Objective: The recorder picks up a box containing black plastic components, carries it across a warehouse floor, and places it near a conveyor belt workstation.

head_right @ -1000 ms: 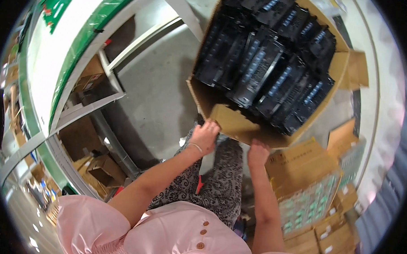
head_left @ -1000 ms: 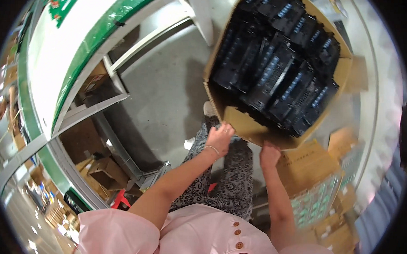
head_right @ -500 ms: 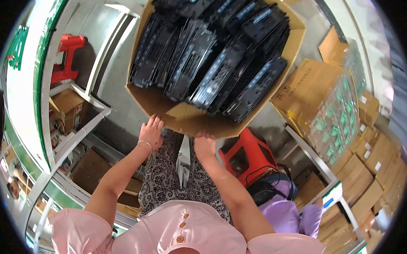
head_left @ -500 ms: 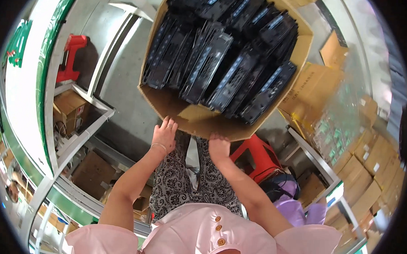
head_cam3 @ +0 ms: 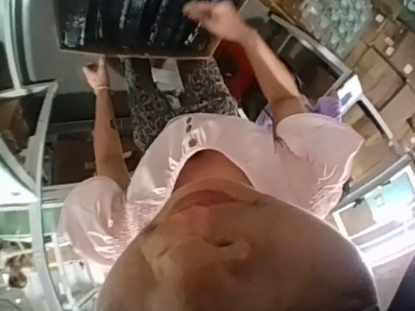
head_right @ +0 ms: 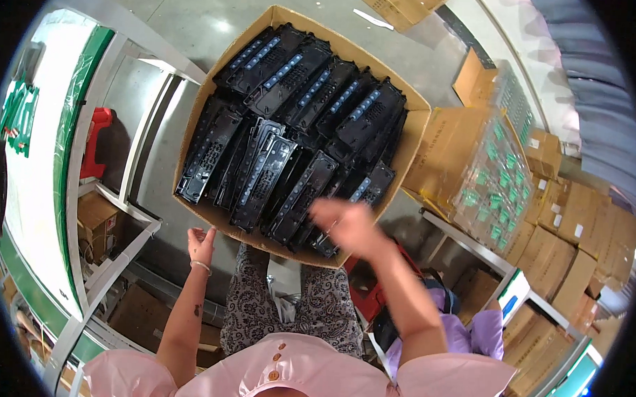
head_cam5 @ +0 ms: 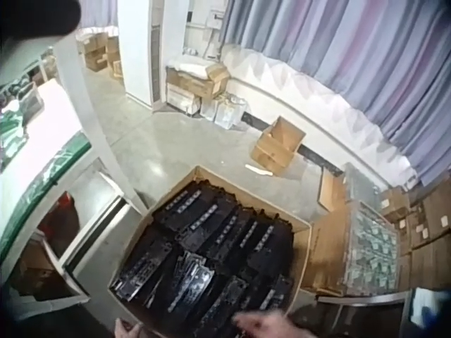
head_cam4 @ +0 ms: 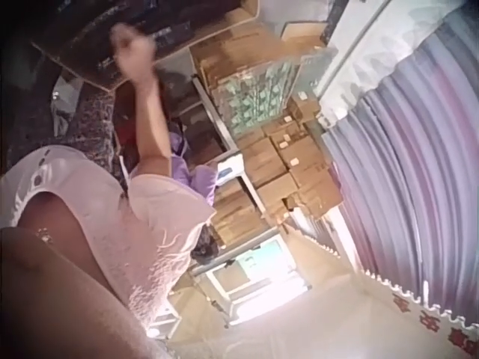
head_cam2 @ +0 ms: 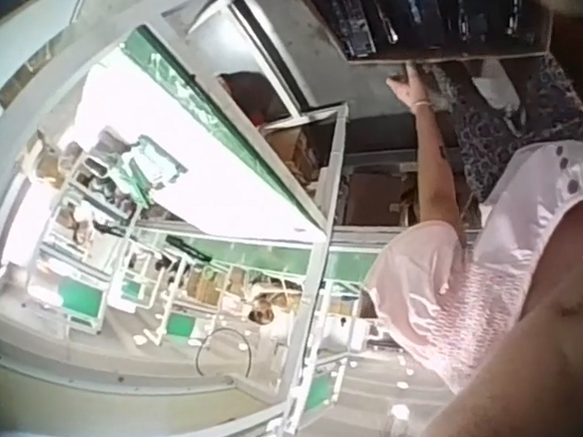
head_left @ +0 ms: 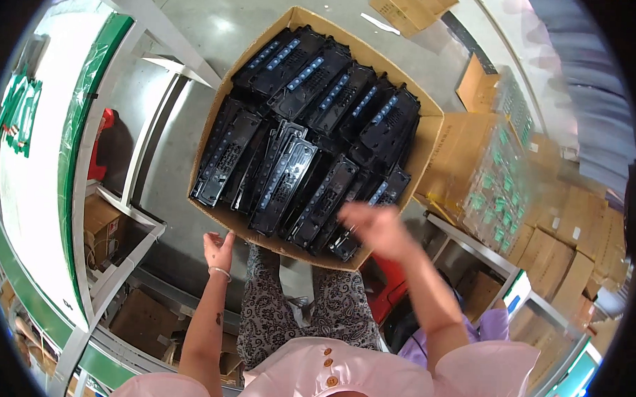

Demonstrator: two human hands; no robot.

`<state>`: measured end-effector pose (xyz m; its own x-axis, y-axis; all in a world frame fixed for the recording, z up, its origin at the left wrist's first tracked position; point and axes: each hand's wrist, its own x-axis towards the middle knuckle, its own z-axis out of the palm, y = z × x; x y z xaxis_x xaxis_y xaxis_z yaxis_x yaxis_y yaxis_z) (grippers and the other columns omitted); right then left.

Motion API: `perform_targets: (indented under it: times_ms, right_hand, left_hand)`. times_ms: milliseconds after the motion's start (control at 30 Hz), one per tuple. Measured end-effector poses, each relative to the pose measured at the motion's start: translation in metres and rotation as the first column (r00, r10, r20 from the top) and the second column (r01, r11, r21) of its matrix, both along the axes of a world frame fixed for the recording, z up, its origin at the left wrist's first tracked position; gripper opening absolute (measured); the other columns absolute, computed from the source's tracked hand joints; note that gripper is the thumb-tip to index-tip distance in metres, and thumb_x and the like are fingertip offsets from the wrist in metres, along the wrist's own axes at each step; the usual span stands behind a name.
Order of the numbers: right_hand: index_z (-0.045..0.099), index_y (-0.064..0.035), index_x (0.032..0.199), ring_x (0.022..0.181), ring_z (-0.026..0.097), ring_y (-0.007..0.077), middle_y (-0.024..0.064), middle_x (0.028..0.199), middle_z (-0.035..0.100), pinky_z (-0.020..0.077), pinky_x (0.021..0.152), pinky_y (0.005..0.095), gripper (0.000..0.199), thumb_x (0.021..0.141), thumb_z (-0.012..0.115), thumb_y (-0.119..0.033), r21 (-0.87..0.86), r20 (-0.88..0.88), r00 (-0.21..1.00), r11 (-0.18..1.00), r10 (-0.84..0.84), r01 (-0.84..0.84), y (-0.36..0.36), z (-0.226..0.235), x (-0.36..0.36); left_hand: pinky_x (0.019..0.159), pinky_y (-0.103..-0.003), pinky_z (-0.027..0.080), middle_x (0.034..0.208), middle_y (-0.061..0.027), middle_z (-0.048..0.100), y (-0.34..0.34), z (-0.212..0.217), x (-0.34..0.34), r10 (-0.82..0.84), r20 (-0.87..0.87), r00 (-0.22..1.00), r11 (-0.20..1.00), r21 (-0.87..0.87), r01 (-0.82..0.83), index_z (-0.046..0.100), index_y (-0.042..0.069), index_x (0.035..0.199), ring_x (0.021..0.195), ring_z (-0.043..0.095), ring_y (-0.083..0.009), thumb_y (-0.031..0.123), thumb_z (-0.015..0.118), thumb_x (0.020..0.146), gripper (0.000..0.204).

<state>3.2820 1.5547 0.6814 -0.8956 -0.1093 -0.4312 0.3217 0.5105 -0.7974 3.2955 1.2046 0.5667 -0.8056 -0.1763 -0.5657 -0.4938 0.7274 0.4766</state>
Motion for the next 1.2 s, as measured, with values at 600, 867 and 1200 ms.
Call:
perform_targets:
  times_ms: [600,867,1200]
  right_hand:
    - [0.055,-0.0004,0.091,0.088,0.053,0.0364,0.0224,0.091,0.057,0.0412,0.076,0.043,0.038,0.076,0.054,-0.035,0.77,0.089,0.988,0.621,0.125,-0.148,0.186,-0.235,-0.169]
    - [0.055,0.0002,0.084,0.084,0.053,0.039,0.0231,0.085,0.056,0.041,0.072,0.0451,0.044,0.077,0.051,-0.044,0.84,-0.024,0.972,0.532,0.236,-0.108,0.199,-0.25,-0.176]
    - [0.058,0.0035,0.084,0.079,0.054,0.0379,0.0232,0.08,0.056,0.0413,0.071,0.0422,0.044,0.075,0.054,-0.04,0.713,-0.147,0.955,0.697,0.259,-0.079,0.218,-0.264,-0.169]
  left_hand:
    - [0.063,-0.038,0.045,0.072,-0.019,0.057,0.051,-0.087,0.184,0.014,0.247,0.969,0.997,-0.08,0.006,0.058,0.002,0.075,0.069,0.057,-0.0297,0.033,0.048,0.075,0.033]
    - [0.067,-0.043,0.044,0.072,-0.0243,0.056,0.069,-0.06,0.189,0.268,0.297,0.917,0.963,-0.079,-0.256,0.058,-0.003,0.069,0.073,0.055,-0.0382,0.037,0.05,0.073,0.041]
    - [0.062,-0.041,0.047,0.066,-0.0228,0.056,0.09,-0.037,0.151,0.2,0.264,0.944,0.962,-0.234,-0.139,0.059,-0.001,0.062,0.066,0.057,-0.0369,0.037,0.052,0.068,0.04]
